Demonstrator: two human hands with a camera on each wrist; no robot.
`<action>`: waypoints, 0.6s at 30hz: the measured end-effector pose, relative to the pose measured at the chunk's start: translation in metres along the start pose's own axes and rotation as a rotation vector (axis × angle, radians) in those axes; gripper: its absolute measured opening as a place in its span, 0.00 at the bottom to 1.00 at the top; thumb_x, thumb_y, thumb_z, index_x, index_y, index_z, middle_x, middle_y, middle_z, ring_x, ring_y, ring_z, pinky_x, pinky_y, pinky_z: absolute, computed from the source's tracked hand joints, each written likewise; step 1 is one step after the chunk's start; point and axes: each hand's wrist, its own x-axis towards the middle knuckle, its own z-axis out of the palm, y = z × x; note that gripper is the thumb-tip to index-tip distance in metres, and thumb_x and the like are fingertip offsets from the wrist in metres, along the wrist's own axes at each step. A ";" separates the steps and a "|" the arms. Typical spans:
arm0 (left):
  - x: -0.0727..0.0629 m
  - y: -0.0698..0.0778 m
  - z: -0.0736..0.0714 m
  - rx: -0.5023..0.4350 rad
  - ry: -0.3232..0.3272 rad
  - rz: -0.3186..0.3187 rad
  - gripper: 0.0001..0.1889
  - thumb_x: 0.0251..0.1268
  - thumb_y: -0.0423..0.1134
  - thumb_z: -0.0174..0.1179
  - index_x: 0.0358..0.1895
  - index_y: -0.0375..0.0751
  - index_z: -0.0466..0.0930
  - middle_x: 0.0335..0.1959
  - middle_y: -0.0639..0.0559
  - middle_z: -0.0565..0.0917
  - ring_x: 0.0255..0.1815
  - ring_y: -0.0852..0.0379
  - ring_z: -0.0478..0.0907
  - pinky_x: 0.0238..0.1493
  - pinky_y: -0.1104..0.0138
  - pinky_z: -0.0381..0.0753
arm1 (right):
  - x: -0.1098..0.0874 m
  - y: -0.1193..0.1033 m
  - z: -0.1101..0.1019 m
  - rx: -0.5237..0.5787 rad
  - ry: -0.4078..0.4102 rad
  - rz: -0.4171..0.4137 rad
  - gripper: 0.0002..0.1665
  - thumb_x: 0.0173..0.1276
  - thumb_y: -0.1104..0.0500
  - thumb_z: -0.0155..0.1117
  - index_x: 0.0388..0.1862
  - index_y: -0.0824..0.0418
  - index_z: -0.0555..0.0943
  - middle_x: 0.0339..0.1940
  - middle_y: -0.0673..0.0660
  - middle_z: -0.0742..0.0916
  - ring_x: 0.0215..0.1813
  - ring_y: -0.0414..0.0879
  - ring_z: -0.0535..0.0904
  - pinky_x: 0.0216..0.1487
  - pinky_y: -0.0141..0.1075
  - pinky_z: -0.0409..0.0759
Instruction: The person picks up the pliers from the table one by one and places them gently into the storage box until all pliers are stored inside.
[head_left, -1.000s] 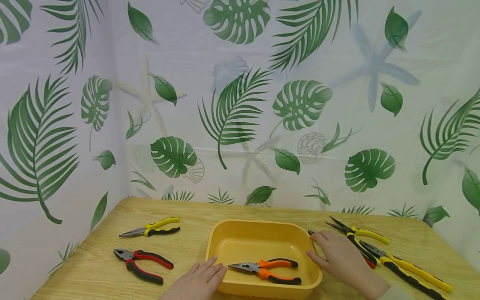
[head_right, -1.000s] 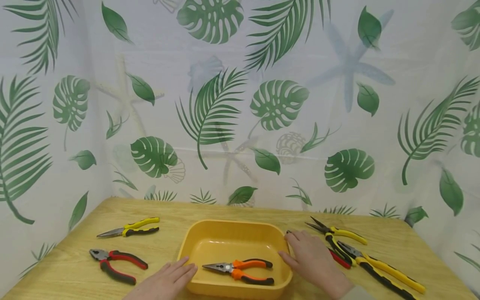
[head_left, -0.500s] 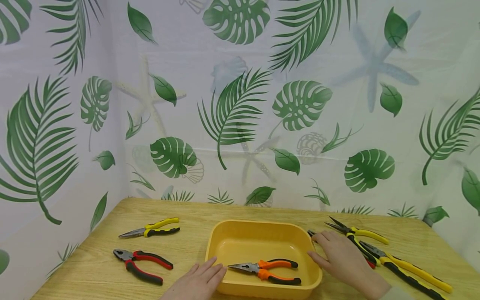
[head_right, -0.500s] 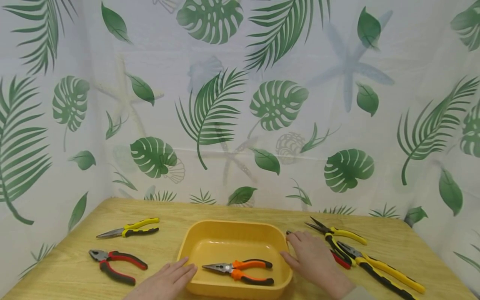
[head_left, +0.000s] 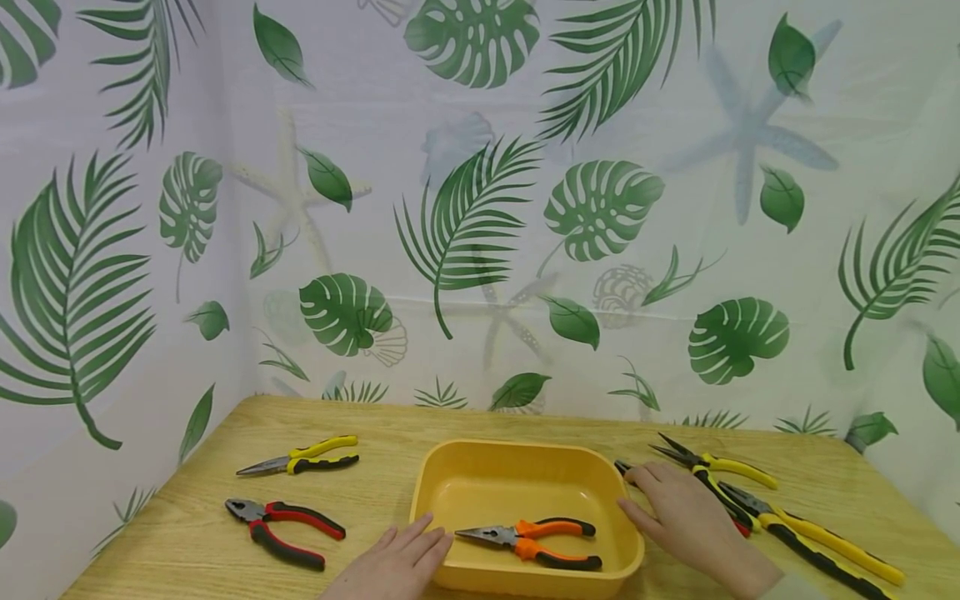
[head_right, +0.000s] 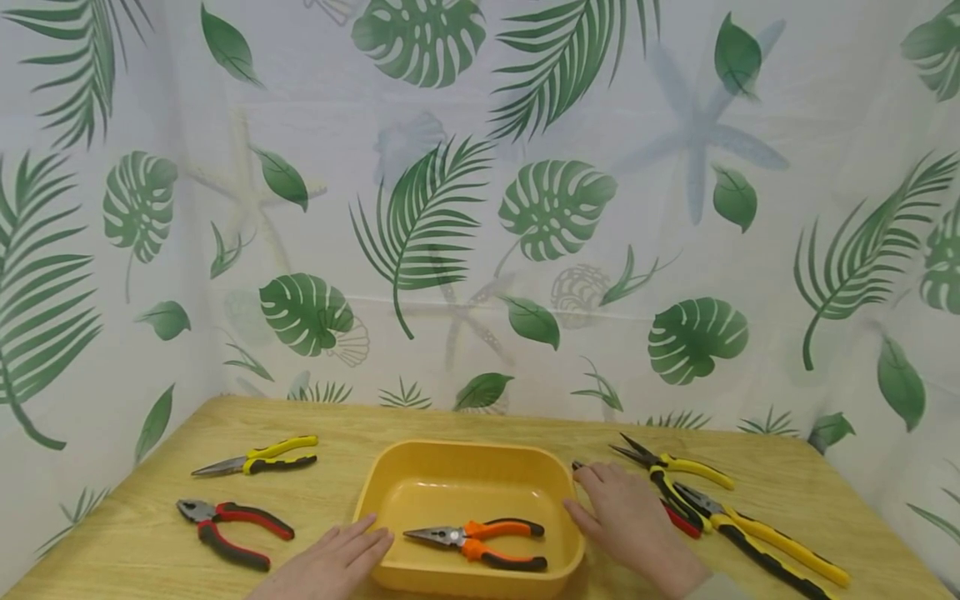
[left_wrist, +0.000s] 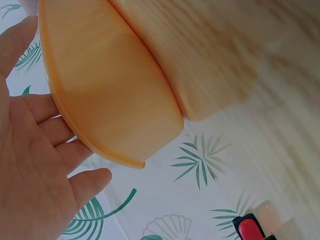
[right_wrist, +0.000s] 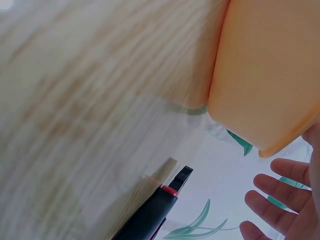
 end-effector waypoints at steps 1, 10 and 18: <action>0.000 0.000 0.000 0.000 0.001 0.002 0.40 0.59 0.67 0.35 0.63 0.38 0.63 0.60 0.46 0.67 0.63 0.47 0.58 0.51 0.47 0.65 | 0.000 0.000 0.000 0.002 -0.003 0.003 0.13 0.58 0.48 0.61 0.36 0.54 0.77 0.34 0.50 0.79 0.36 0.45 0.75 0.38 0.43 0.74; 0.001 -0.001 0.000 -0.004 -0.005 0.006 0.39 0.60 0.67 0.35 0.63 0.38 0.63 0.60 0.46 0.67 0.63 0.47 0.58 0.51 0.47 0.65 | 0.002 0.002 0.000 -0.006 -0.008 0.005 0.12 0.59 0.48 0.60 0.36 0.54 0.77 0.33 0.50 0.79 0.34 0.43 0.75 0.35 0.40 0.74; 0.000 -0.001 0.000 0.002 -0.003 0.007 0.39 0.60 0.67 0.34 0.63 0.38 0.63 0.60 0.46 0.68 0.63 0.48 0.58 0.51 0.47 0.65 | 0.001 0.002 0.002 -0.028 0.052 -0.022 0.12 0.58 0.52 0.62 0.36 0.58 0.78 0.33 0.51 0.80 0.35 0.45 0.76 0.35 0.40 0.75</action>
